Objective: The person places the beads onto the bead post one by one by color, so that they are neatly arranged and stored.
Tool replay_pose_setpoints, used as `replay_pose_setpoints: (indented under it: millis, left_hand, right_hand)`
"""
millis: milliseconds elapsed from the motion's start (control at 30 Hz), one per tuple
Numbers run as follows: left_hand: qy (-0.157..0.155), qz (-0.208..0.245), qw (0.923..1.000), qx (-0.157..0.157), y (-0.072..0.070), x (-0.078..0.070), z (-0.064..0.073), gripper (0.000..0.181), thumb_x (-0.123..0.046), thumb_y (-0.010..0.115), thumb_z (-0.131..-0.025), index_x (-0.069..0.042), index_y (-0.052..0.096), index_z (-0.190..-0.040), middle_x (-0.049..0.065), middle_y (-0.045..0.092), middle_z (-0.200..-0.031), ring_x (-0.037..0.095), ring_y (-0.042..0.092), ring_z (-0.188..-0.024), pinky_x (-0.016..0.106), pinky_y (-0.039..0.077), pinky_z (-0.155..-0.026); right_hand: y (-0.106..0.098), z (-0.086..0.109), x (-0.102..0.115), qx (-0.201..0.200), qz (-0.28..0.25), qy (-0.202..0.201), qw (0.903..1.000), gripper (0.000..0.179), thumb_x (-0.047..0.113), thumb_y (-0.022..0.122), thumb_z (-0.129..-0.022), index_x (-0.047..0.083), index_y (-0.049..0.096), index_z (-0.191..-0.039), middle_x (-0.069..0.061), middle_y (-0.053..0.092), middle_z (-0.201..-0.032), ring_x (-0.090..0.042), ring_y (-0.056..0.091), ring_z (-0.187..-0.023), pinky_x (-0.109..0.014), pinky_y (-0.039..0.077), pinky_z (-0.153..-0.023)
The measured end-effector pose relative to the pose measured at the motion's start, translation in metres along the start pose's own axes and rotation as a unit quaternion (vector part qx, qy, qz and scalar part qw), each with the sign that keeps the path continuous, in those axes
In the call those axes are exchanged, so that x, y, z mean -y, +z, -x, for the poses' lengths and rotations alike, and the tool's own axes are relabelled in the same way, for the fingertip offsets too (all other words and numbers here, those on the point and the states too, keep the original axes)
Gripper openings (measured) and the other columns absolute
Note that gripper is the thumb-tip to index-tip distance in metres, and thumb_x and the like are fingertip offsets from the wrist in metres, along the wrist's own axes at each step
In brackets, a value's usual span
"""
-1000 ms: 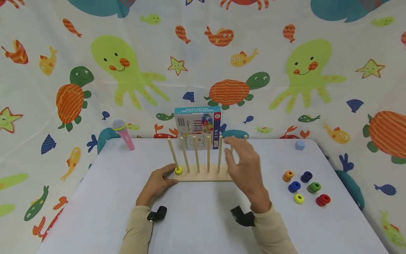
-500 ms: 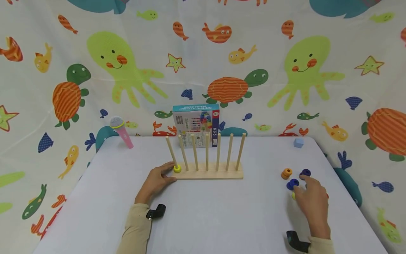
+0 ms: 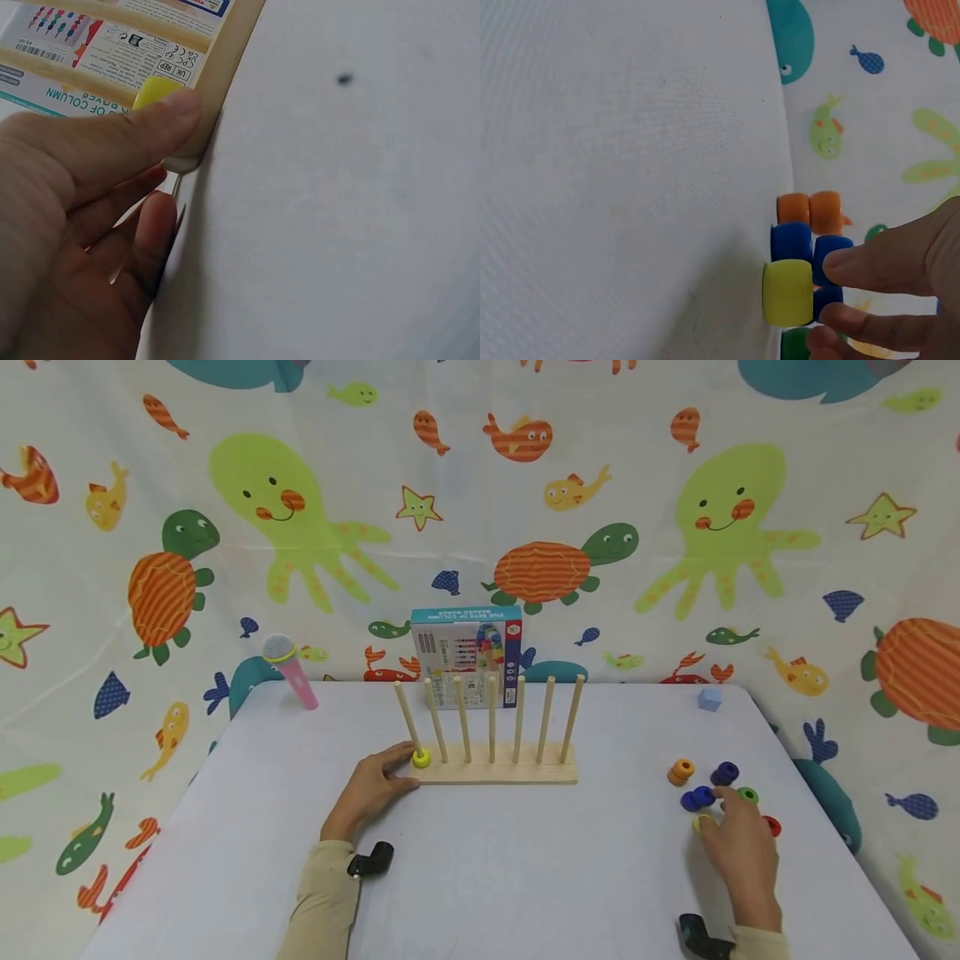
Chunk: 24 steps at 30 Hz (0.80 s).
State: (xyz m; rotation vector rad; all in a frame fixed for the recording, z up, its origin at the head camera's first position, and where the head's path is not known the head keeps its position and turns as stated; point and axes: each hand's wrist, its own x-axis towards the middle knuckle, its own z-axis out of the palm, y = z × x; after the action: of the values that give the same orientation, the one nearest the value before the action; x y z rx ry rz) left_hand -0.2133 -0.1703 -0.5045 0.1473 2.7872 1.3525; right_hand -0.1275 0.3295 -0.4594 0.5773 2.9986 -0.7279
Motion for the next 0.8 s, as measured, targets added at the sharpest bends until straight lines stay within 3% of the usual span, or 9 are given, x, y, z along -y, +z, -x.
replay_pose_setpoints:
  millis: [400,533,667,800]
  left_hand:
    - [0.0,-0.002,1.0,-0.001,0.001,-0.001,0.0,0.06,-0.009,0.086,-0.081,-0.006,0.065,-0.138,0.001,0.056,-0.149,0.017,0.056,-0.092,0.033,0.048,-0.079]
    - [0.002,0.0,1.0,0.001,0.002,-0.001,-0.001,0.06,-0.009,0.085,-0.082,-0.006,0.065,-0.138,0.001,0.056,-0.149,0.017,0.056,-0.088,0.033,0.048,-0.078]
    - [0.004,-0.002,1.0,0.0,0.002,-0.001,-0.001,0.06,-0.009,0.085,-0.082,-0.005,0.065,-0.137,0.001,0.057,-0.149,0.016,0.056,-0.088,0.033,0.047,-0.078]
    - [-0.001,0.0,1.0,-0.001,0.002,-0.001,-0.001,0.06,-0.009,0.085,-0.081,-0.006,0.065,-0.137,0.001,0.057,-0.149,0.017,0.057,-0.094,0.033,0.047,-0.08]
  right_hand:
    - [0.001,0.005,0.006,-0.018,-0.007,-0.022,0.9996,0.047,0.005,0.061,-0.096,-0.014,0.048,-0.137,-0.042,0.05,-0.132,-0.058,0.053,-0.113,-0.066,0.048,-0.084]
    - [-0.001,0.006,0.003,-0.02,-0.004,0.011,0.9997,0.048,0.008,0.06,-0.096,-0.014,0.046,-0.137,-0.042,0.051,-0.129,-0.058,0.052,-0.113,-0.066,0.047,-0.084]
    - [0.001,0.007,-0.003,0.018,0.002,0.063,0.9979,0.055,0.015,0.065,-0.095,-0.018,0.043,-0.133,-0.042,0.051,-0.125,-0.057,0.053,-0.107,-0.065,0.047,-0.081]
    - [0.006,0.006,-0.007,0.04,0.002,0.076,0.9963,0.054,0.015,0.071,-0.092,-0.019,0.045,-0.124,-0.039,0.055,-0.114,-0.049,0.058,-0.091,-0.056,0.049,-0.074]
